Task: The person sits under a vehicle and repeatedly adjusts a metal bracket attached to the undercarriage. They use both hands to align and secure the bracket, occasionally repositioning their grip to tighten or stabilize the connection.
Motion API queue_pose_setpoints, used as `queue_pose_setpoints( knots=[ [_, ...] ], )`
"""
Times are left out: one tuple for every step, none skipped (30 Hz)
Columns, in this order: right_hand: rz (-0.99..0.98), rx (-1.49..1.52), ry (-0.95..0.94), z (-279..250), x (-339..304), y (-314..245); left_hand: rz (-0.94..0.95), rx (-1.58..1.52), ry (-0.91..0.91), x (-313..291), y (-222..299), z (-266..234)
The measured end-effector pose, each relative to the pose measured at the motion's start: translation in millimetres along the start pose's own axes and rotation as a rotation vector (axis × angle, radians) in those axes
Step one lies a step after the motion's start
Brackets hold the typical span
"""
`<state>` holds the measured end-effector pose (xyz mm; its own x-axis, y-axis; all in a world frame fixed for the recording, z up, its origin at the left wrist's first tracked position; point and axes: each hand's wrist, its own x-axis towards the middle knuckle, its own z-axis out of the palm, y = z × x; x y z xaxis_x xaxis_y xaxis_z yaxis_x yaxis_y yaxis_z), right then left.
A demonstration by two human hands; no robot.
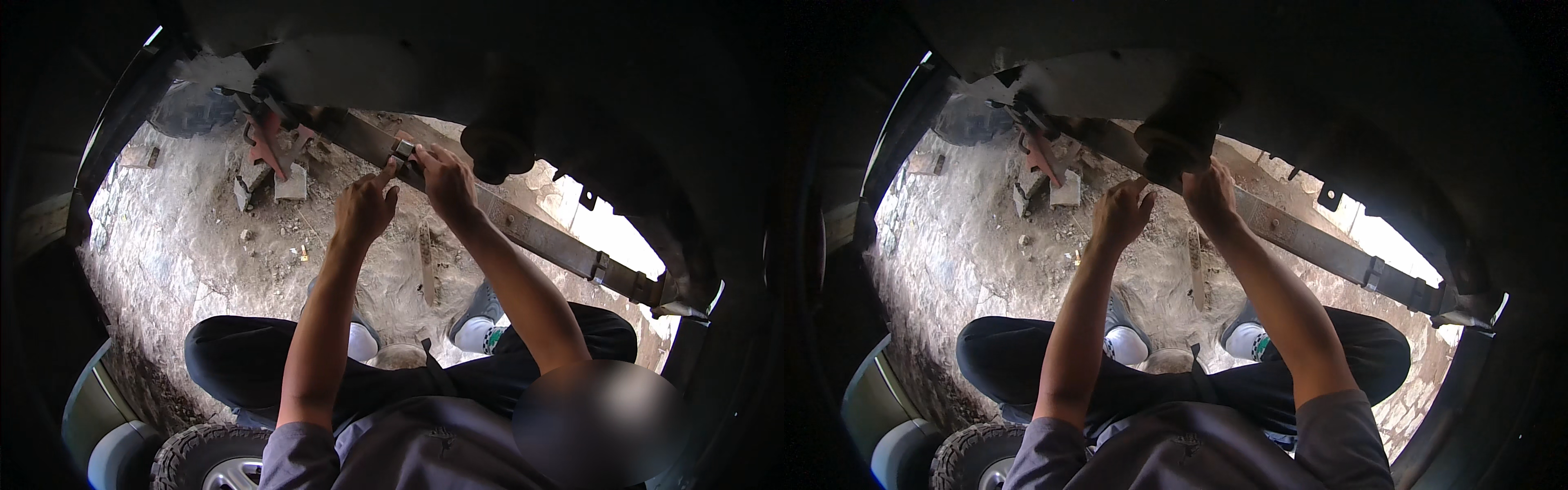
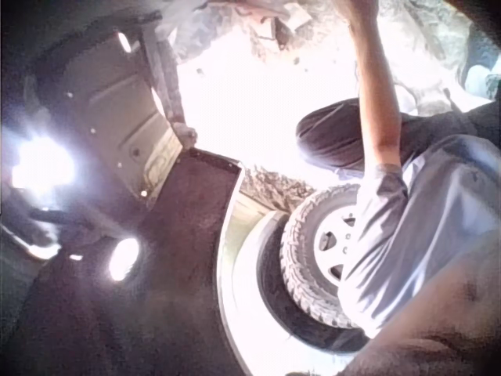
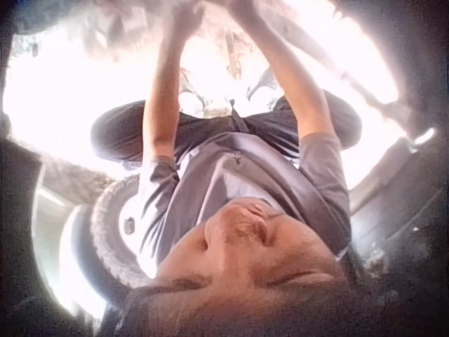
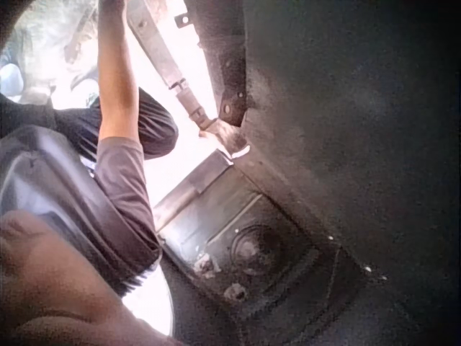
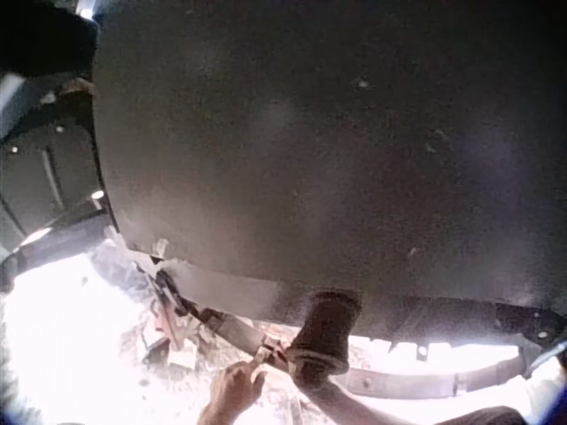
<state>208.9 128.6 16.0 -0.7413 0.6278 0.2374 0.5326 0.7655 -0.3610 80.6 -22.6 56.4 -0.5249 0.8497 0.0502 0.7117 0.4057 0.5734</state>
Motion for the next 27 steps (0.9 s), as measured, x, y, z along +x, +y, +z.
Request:
queue_pose_setpoints(
  knots=[
    [0.028, 0.037, -0.046, 0, 0, 0, -0.022, -0.013, -0.007, 0, 4, -3],
    [-0.02, -0.004, -0.049, -1, -7, -4, -0.036, 0.002, 0.007, 1, 3, -4],
    [-0.089, -0.017, 0.014, -3, -9, -5, -0.05, 0.017, 0.022, 1, 3, -4],
    [-0.158, -0.03, 0.077, -5, -9, -4, -0.065, 0.032, 0.036, 2, 2, -4],
    [-0.222, -0.049, 0.134, -8, -13, 0, -0.068, 0.047, 0.031, 4, 4, -4],
    [-0.156, -0.016, 0.121, -3, -8, 7, -0.062, 0.06, 0.019, 9, 7, -2],
    [-0.09, 0.016, 0.108, 4, 4, 15, -0.055, 0.073, 0.008, 12, 11, 0],
    [-0.028, 0.06, 0.093, 9, 10, 14, -0.042, 0.073, 0.03, 10, 8, 1],
    [-0.059, 0.053, 0.084, 12, 4, 13, -0.028, 0.072, 0.052, 8, 6, 3],
    [-0.09, 0.046, 0.077, 14, -6, 12, -0.013, 0.071, 0.075, 6, 4, 5],
    [-0.131, 0.036, 0.076, 13, -11, 8, -0.019, 0.085, 0.065, 8, 2, 3],
    [-0.181, -0.051, 0.138, -2, -21, -4, -0.037, 0.098, 0.058, 4, -1, 2],
    [-0.168, -0.047, 0.117, -4, -15, -7, -0.056, 0.112, 0.05, 2, -3, 1],
    [-0.141, -0.054, 0.099, -8, -11, -3, -0.05, 0.126, 0.046, 3, -2, 3],
    [-0.114, -0.06, 0.08, -9, -7, 1, -0.044, 0.14, 0.043, 5, 0, 4],
    [-0.063, 0.01, 0.056, -4, 0, 6, -0.038, 0.155, 0.04, 6, 2, 6],
    [-0.103, -0.001, 0.069, -4, -5, 4, -0.038, 0.156, 0.04, 6, 2, 6],
    [-0.144, -0.013, 0.083, -4, -14, 2, -0.039, 0.158, 0.04, 4, 2, 5],
    [-0.185, -0.024, 0.097, -5, -19, 0, -0.04, 0.16, 0.04, 3, 2, 4],
    [-0.179, -0.063, 0.098, -7, -18, 0, -0.052, 0.141, 0.031, 3, 3, 2],
    [-0.173, -0.102, 0.099, -11, -17, 1, -0.065, 0.122, 0.023, 3, 4, 1],
    [-0.167, -0.141, 0.1, -13, -15, 0, -0.078, 0.104, 0.016, 4, 4, -1],
    [-0.124, -0.125, 0.089, -13, -11, -2, -0.077, 0.096, 0.016, 4, 3, -1],
    [-0.082, -0.11, 0.078, -11, -3, -5, -0.077, 0.089, 0.017, 6, 2, -1],
    [-0.039, -0.094, 0.067, -10, 3, -6, -0.077, 0.082, 0.019, 5, 2, 0],
    [-0.037, -0.117, 0.003, -7, 5, -4, -0.086, 0.095, 0.006, 5, 3, -2],
    [-0.086, -0.128, 0.026, -6, -1, -2, -0.095, 0.107, -0.006, 4, 7, -4]
  ],
)
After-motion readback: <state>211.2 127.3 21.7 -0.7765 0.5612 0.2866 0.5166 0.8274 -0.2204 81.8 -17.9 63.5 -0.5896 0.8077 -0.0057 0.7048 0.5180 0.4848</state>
